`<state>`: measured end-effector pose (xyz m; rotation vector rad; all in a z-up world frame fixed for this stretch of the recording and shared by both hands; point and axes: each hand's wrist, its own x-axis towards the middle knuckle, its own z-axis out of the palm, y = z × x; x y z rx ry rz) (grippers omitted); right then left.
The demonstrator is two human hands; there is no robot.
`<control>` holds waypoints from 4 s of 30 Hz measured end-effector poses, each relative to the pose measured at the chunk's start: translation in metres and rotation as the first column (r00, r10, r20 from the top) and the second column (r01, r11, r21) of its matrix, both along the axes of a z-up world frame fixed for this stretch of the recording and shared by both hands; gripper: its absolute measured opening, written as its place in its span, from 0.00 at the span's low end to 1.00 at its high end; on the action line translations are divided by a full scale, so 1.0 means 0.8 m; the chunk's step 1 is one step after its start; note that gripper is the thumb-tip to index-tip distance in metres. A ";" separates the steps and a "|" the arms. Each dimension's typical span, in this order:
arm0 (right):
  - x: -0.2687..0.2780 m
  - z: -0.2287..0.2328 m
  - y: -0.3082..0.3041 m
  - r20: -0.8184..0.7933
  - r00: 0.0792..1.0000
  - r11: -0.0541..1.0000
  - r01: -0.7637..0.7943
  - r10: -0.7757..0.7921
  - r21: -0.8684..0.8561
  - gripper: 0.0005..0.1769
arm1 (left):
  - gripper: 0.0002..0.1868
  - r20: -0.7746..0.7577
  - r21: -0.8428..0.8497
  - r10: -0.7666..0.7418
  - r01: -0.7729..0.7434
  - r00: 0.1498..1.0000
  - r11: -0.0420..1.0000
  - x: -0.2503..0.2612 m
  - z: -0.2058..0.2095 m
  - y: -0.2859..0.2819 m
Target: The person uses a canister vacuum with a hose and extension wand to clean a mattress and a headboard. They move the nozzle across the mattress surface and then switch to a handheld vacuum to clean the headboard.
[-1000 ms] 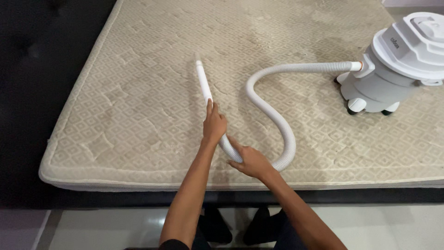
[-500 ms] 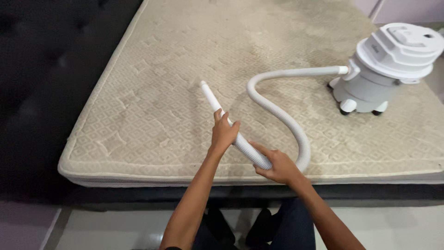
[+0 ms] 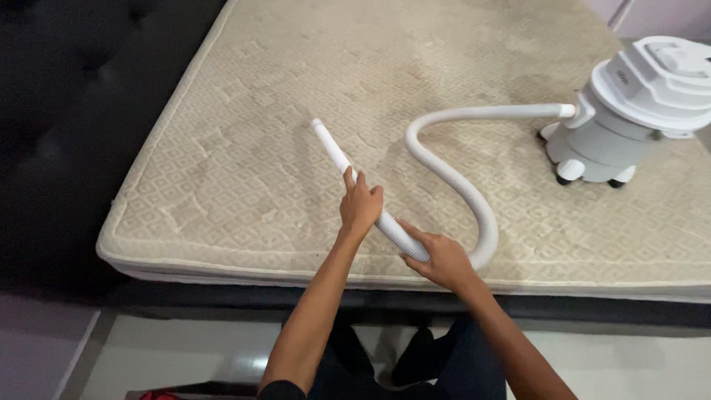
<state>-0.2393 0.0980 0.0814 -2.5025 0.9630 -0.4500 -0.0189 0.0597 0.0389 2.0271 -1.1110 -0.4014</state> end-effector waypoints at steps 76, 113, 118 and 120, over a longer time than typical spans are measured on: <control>-0.010 0.008 0.068 0.122 0.988 0.941 -0.131 0.097 0.312 0.58 | 0.41 -0.654 -0.028 -0.073 0.072 0.753 0.997 -0.026 -0.033 -0.005; 0.096 -0.048 -0.010 0.166 0.985 0.868 -0.112 0.035 0.484 0.56 | 0.40 0.110 0.083 -0.032 0.023 0.993 0.996 0.060 -0.061 -0.052; 0.065 -0.029 0.011 0.365 0.908 0.903 -0.319 0.205 0.286 0.55 | 0.41 0.090 0.067 -0.047 0.041 0.995 0.997 0.040 -0.022 -0.010; 0.045 -0.012 0.024 0.286 0.947 0.866 -0.263 0.148 0.425 0.54 | 0.42 0.090 0.027 -0.060 0.058 0.994 0.998 0.033 -0.011 0.008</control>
